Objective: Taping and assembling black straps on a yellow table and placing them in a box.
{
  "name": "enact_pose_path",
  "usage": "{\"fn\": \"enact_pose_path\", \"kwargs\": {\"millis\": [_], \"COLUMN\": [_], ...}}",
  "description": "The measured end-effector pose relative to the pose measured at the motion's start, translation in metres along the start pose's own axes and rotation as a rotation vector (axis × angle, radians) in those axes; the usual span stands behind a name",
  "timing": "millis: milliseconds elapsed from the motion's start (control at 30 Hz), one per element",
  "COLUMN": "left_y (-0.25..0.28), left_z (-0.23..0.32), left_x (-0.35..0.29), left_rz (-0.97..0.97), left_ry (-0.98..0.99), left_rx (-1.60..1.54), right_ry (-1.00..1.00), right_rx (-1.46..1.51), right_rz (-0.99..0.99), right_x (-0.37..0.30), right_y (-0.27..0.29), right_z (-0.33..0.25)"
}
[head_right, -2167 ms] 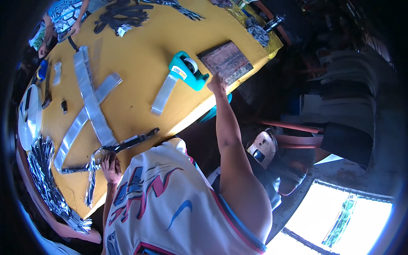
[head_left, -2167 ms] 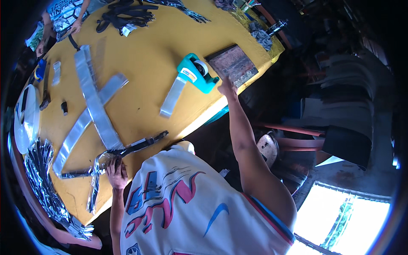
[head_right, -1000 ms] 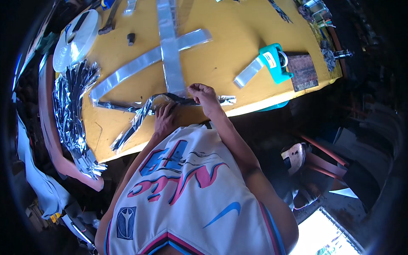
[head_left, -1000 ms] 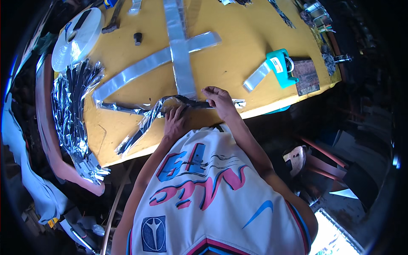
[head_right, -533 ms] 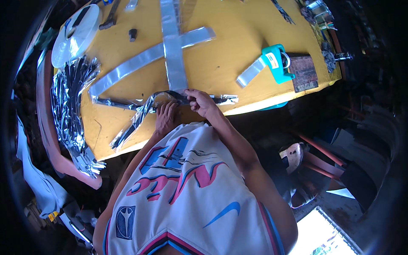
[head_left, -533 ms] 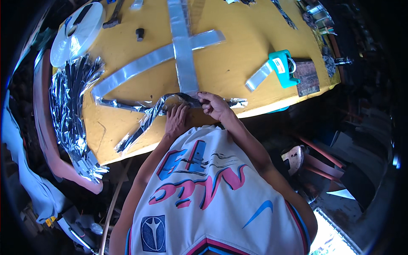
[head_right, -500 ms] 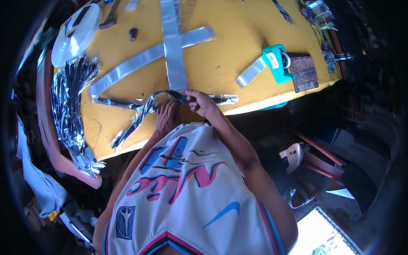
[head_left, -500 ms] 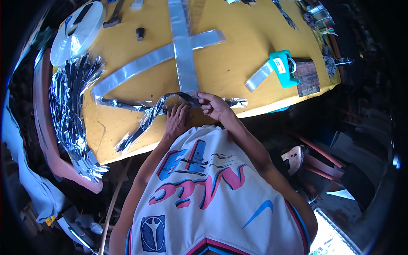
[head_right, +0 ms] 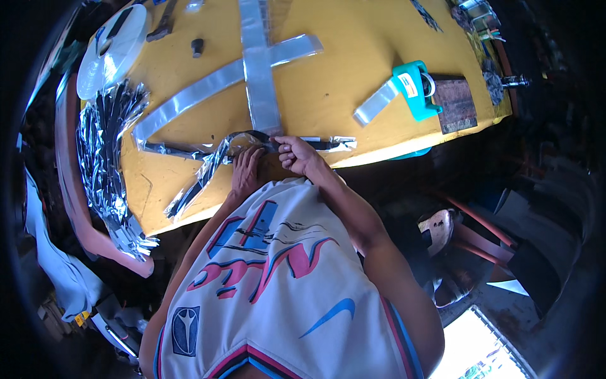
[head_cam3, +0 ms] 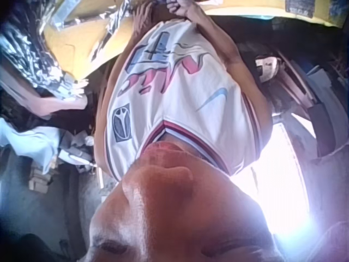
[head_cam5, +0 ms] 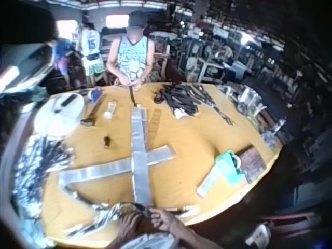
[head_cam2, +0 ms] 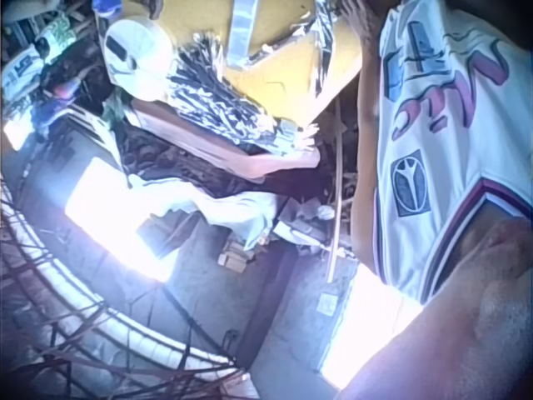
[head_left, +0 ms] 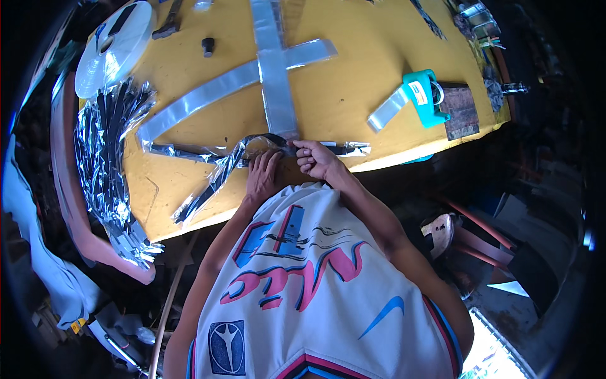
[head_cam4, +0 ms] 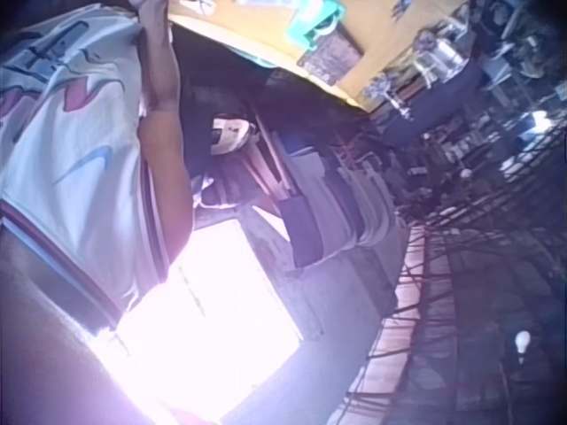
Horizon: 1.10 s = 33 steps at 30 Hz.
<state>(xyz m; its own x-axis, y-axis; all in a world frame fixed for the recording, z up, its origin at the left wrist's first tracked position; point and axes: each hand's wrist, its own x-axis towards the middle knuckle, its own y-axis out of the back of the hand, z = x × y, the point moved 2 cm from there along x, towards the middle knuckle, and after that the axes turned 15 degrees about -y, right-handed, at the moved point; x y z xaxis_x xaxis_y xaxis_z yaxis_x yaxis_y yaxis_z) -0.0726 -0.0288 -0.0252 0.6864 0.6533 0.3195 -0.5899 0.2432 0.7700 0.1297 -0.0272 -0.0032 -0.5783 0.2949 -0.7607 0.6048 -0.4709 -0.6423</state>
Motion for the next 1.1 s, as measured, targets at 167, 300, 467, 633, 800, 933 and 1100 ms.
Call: {"fn": "enact_pose_path", "kwargs": {"millis": [167,300,467,633,800,933,1100], "left_y": [0.002,-0.001,0.0,0.001,0.0,0.001,0.0], "left_z": [0.002,0.0,0.001,0.001,0.002,0.002,0.002], "left_x": [0.002,0.0,0.0,0.001,0.001,0.001,0.002], "left_rz": [-0.018,-0.025,-0.05,-0.068,-0.07,-0.042,-0.038], "left_ry": [-0.027,-0.036,-0.034,-0.034,-0.036,-0.054,-0.063], "left_rx": [0.004,0.022,0.044,0.058,0.073,0.072,0.093], "right_ry": [0.022,0.022,0.03,0.045,0.053,0.064,0.089], "right_rx": [-0.01,-0.033,-0.062,-0.094,-0.097,-0.112,-0.135], "right_rz": [0.021,0.042,0.059,0.063,0.073,0.075,0.11], "right_x": [0.003,0.006,0.008,0.012,0.015,0.015,0.016], "right_y": [0.0,0.0,0.001,0.005,0.006,0.007,0.006], "right_z": [0.001,0.002,0.002,0.002,0.002,0.002,0.002]}}
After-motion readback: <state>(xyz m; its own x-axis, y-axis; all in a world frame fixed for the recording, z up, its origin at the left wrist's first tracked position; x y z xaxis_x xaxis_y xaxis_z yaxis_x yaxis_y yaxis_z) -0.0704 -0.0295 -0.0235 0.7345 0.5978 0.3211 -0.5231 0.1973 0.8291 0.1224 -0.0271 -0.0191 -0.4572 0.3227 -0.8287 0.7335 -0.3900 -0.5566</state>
